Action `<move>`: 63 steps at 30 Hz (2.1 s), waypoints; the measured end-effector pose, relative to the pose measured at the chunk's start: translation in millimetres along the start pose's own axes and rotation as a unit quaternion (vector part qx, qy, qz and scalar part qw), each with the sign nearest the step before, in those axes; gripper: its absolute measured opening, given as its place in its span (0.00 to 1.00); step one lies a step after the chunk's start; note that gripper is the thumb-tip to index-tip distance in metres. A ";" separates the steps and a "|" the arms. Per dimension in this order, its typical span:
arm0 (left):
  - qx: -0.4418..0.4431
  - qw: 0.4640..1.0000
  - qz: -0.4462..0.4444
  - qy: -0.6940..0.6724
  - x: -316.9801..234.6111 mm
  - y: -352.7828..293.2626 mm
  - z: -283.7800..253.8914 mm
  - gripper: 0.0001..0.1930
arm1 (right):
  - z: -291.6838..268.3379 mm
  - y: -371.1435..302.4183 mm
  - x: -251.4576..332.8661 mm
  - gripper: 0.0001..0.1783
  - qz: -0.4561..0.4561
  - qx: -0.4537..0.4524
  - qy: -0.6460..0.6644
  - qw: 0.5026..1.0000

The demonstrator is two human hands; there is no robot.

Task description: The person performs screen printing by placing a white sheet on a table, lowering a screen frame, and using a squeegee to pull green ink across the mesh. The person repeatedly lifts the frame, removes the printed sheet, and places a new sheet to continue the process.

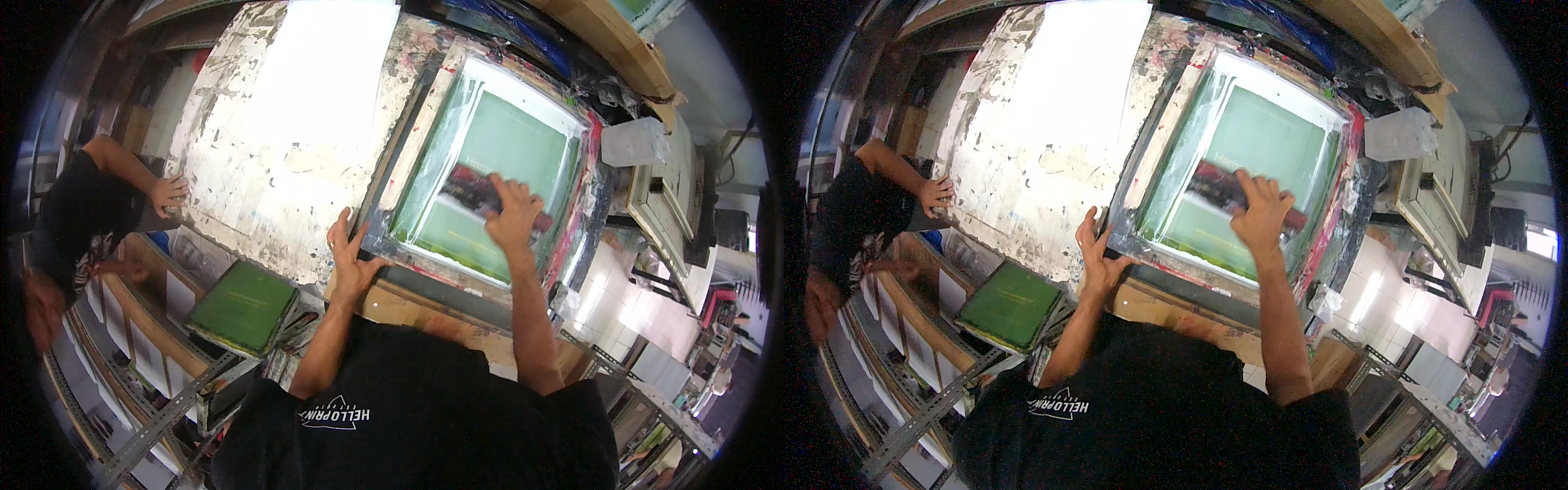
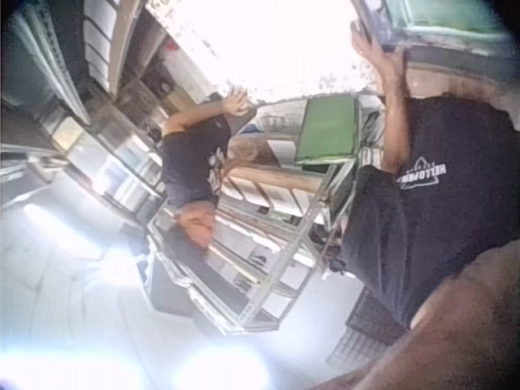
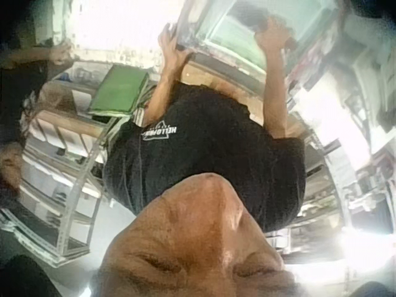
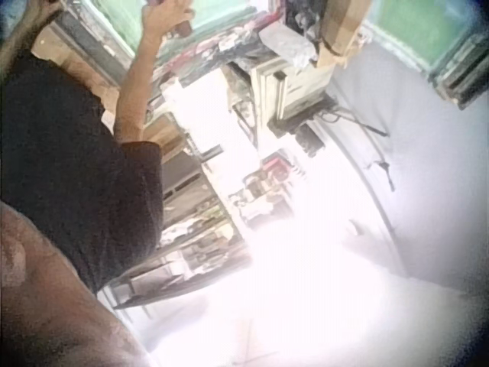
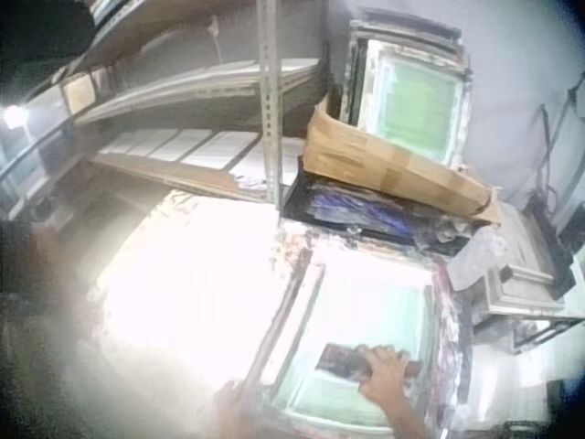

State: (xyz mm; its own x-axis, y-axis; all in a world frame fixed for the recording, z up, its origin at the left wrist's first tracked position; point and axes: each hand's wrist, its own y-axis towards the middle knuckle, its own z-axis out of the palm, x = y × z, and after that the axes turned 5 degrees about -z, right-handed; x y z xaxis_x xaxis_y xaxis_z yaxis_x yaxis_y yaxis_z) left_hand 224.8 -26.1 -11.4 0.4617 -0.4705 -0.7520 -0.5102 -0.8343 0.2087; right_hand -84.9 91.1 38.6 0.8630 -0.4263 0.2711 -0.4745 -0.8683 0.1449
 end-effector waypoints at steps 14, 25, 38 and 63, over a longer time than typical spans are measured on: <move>0.025 0.999 -0.012 -0.031 1.5 -5.3 -5.1 0.44 | 0.5 211.6 -137.8 0.41 -0.030 -0.060 -0.062 0.996; 0.034 0.996 0.003 -0.082 10.6 -10.8 -0.2 0.47 | -17.9 150.7 -92.5 0.30 -0.076 -0.075 -0.016 0.994; -0.106 0.975 0.061 -0.189 -59.5 30.7 -23.5 0.47 | -163.1 -53.5 90.5 0.29 -0.091 -0.049 0.046 0.994; -0.014 0.999 0.029 -0.025 -67.1 250.5 213.1 0.10 | -356.1 126.0 81.1 0.23 -0.105 -0.184 0.042 0.976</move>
State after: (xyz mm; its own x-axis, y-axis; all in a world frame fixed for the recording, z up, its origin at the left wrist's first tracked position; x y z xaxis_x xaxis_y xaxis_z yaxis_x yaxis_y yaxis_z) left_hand -88.6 -142.4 -41.9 0.3955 -0.5038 -0.7680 -0.5149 -0.8140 0.2689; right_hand -136.5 37.4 417.7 0.9379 -0.2128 0.2741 -0.3325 -0.7773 0.5342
